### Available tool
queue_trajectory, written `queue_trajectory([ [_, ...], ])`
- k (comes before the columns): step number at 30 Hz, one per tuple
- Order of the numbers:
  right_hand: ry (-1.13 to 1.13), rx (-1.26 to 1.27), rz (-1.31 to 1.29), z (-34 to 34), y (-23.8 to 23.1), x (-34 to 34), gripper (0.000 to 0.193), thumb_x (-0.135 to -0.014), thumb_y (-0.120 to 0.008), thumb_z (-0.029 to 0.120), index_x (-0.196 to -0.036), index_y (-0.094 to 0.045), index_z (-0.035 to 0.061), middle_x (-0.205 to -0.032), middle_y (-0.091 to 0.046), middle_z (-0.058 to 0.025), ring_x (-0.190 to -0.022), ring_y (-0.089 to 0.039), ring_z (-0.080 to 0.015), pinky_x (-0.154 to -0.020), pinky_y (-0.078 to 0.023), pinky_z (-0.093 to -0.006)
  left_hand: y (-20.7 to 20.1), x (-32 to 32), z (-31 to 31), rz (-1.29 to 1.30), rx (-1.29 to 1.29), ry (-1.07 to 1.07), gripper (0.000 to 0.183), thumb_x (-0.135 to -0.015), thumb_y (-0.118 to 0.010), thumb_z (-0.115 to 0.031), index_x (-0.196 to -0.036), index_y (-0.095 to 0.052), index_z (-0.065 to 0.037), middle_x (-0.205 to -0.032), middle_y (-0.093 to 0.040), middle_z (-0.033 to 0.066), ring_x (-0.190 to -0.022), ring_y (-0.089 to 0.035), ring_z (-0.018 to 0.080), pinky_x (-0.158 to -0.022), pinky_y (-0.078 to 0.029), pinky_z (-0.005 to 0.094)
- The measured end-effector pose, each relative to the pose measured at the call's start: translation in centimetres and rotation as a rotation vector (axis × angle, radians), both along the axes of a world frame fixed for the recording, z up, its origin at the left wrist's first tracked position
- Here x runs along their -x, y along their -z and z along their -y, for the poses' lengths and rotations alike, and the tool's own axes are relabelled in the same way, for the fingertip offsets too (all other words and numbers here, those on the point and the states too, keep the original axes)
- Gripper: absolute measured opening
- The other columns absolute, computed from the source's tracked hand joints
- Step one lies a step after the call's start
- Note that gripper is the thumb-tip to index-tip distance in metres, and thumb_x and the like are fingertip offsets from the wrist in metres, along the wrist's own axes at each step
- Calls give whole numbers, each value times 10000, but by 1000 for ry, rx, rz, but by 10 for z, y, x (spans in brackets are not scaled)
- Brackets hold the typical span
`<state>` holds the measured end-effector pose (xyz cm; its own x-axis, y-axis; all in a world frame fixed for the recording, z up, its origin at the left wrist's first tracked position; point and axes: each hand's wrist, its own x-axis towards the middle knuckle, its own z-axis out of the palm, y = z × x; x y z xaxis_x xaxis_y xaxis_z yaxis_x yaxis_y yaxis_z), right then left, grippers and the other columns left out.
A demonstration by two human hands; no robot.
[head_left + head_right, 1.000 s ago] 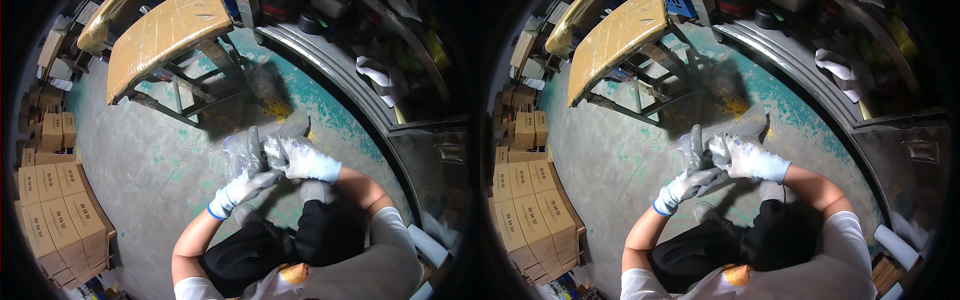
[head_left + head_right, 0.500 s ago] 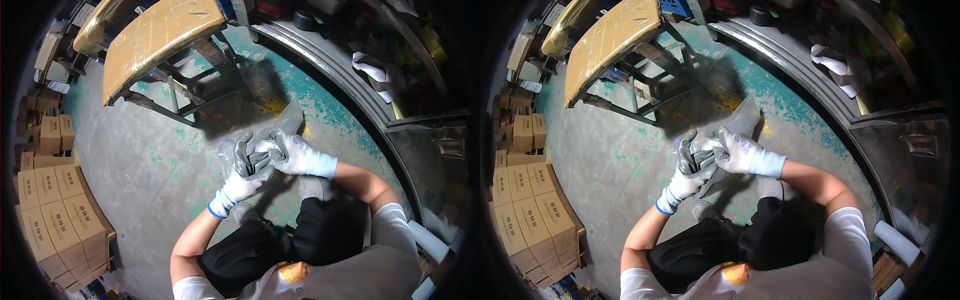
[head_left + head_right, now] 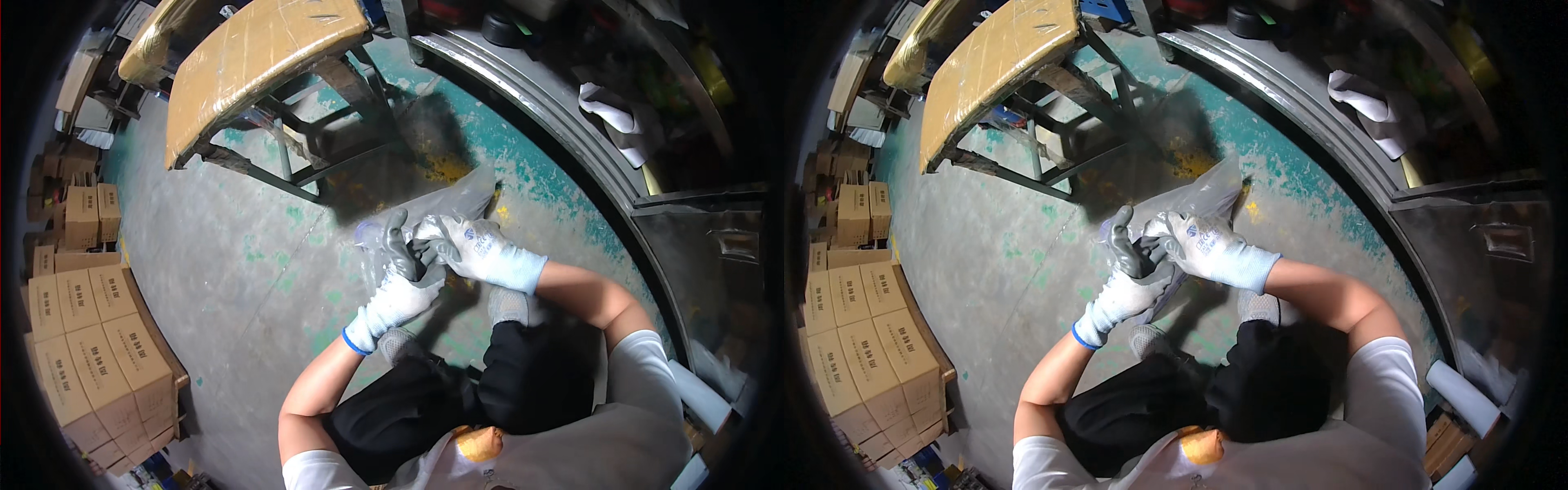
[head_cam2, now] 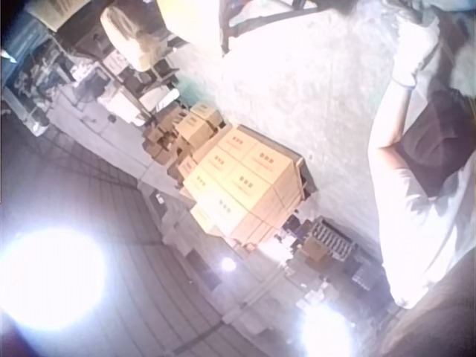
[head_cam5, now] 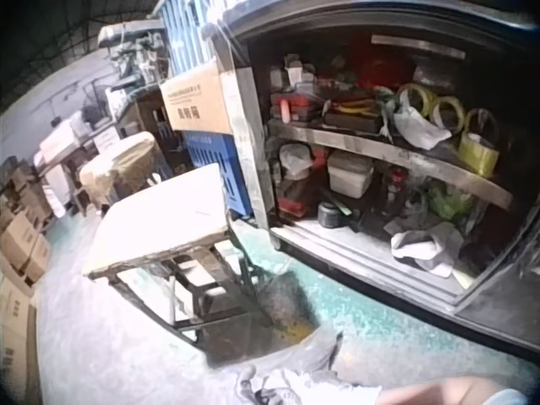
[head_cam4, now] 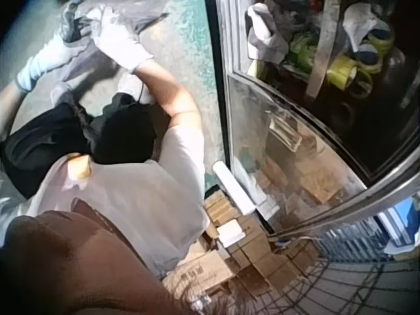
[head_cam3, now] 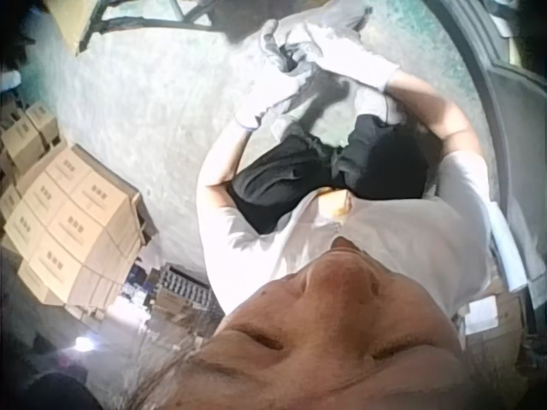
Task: Packing metal machine components into a box and inspecting them with a drill press-like machine.
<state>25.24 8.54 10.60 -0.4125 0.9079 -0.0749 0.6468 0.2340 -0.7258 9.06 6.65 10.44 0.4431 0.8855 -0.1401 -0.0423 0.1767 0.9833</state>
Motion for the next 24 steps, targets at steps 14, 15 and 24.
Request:
queue_trajectory([
  [14,91,168,11,4,-13,11,307,-816,-506,250,-1047,-549,51,-951,-598,-172,-881,-585,-307,-782,-462,-383,-4,11,-2,-4,115,-57,829,-702,-564,129,-1335,-79,-98,-992,-530,117,-956,-531,162,-788,-462,297],
  [15,28,150,147,2,-28,12,341,-808,-516,289,-1051,-548,52,-931,-602,-175,-884,-581,-314,-777,-462,-391,-4,9,-2,-3,115,-59,829,-702,-564,129,-1335,-79,-98,-992,-530,117,-956,-531,162,-788,-462,297],
  [24,231,370,-735,15,82,3,138,-809,-583,83,-937,-581,30,-853,-614,-28,-791,-561,-82,-702,-467,-235,-2,18,-9,-64,352,-125,824,-716,-606,76,-1359,-110,-64,-1013,-566,148,-907,-572,196,-783,-473,294],
])
